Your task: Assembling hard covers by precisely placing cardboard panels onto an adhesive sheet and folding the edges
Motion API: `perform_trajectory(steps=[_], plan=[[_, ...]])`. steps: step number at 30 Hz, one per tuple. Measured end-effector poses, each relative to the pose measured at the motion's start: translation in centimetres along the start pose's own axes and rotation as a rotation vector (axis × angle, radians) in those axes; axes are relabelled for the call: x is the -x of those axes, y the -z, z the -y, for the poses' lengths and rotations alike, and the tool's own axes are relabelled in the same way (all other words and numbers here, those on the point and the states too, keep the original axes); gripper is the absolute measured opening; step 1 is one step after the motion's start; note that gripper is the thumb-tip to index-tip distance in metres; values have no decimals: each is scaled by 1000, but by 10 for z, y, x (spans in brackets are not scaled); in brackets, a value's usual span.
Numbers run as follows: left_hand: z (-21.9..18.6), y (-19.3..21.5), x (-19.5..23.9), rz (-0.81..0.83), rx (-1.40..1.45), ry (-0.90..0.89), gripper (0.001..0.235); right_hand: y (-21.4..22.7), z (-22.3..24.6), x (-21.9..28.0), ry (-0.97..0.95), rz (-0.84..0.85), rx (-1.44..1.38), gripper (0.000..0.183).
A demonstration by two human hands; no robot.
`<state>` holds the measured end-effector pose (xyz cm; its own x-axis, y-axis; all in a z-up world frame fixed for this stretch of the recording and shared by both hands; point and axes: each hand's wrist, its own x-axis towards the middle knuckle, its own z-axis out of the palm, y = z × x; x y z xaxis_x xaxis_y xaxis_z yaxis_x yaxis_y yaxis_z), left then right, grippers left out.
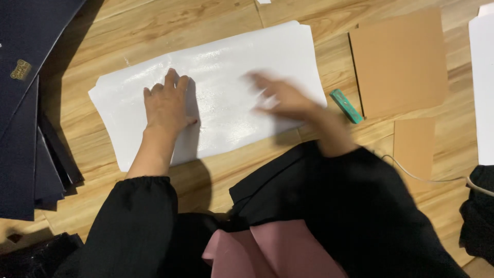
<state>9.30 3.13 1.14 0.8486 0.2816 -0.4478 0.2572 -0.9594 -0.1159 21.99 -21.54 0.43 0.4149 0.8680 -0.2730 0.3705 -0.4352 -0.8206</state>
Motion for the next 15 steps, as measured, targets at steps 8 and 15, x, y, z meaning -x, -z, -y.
perform_trajectory(steps=[8,15], plan=[[-15,-30,5,-172,-111,28,75,104,-104,110,-926,-494,849,90],[-8,-31,23,-87,288,-63,40,96,-110,132,-635,-430,1068,35]])
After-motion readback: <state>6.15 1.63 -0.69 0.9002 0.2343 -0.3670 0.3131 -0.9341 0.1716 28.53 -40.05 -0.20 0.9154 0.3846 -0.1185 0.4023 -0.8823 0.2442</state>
